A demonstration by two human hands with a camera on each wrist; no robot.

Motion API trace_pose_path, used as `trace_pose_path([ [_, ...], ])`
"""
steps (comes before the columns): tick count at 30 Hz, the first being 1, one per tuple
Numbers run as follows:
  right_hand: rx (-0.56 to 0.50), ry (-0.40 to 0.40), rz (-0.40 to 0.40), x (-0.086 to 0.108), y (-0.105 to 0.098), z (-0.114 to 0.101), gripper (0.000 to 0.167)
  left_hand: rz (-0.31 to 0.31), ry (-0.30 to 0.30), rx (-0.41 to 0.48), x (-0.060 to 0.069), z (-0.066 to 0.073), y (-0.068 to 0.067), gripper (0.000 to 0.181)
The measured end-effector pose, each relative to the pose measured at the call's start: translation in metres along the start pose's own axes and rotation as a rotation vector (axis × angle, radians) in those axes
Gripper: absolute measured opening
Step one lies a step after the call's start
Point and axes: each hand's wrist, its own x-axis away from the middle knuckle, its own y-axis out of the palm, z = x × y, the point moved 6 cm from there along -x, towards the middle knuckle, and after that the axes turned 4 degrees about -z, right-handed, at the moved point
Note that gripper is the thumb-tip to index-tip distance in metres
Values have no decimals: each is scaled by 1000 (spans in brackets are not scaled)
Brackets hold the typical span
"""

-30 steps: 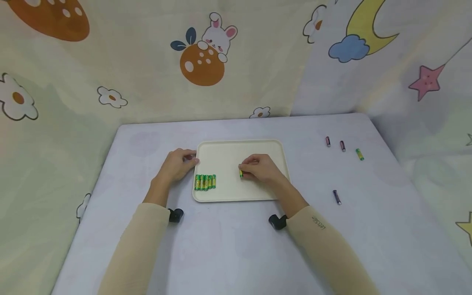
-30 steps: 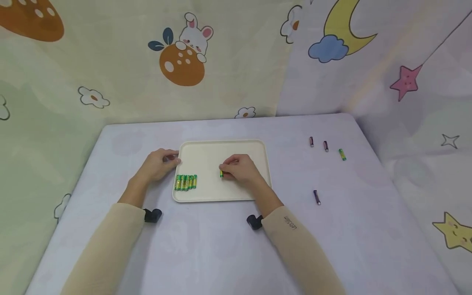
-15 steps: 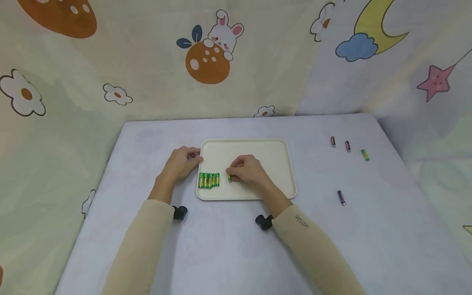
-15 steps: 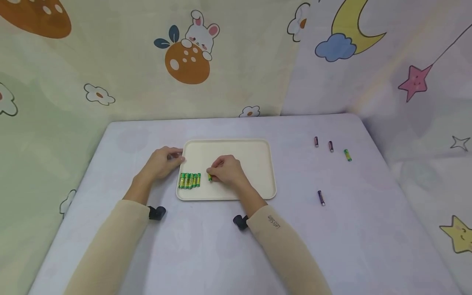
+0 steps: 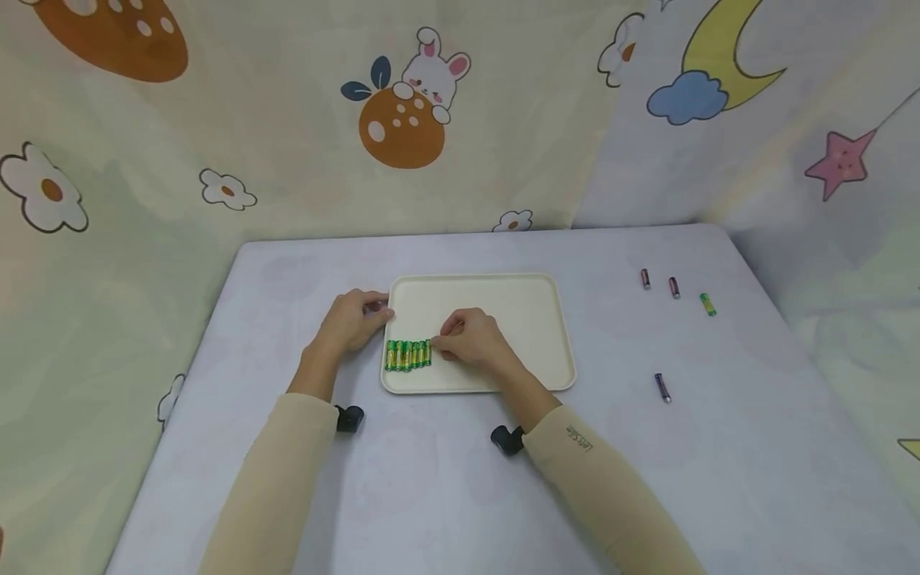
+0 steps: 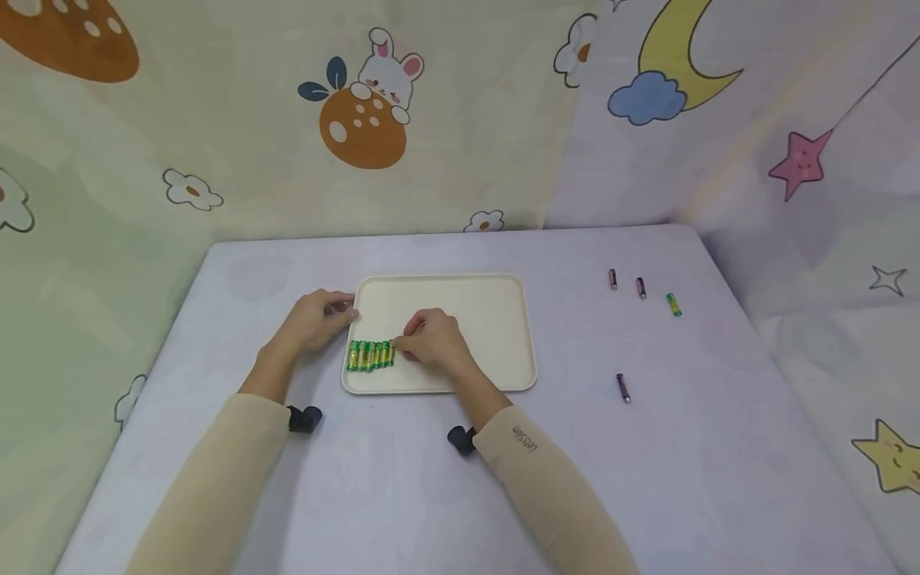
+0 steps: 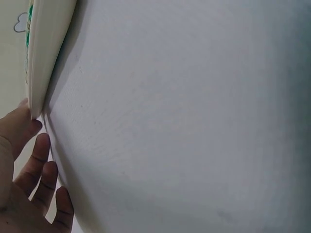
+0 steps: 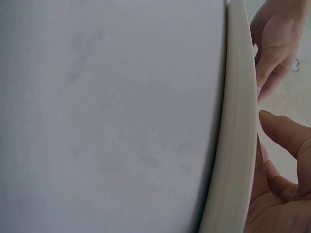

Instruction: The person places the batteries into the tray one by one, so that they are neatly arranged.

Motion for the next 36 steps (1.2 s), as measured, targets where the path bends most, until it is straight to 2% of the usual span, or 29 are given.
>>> trace_pose_path([
  [7,4,-16,15,6,-18,10,17,4,-5,-4,1,0,1,48],
  [15,2,-21,8,21,-45,27,18,10,8,2,1,2,1,47],
  [25,-1,-89,-5,36,-79,37,21,2,-11,7,4,0,-3,48],
  [31,15,-96,18,39,-110,48,26,7,-1,16,3,0,-6,47],
  [36,72,-126,49,46,-142,67,32,-1,0,28,2,2,-1,47],
])
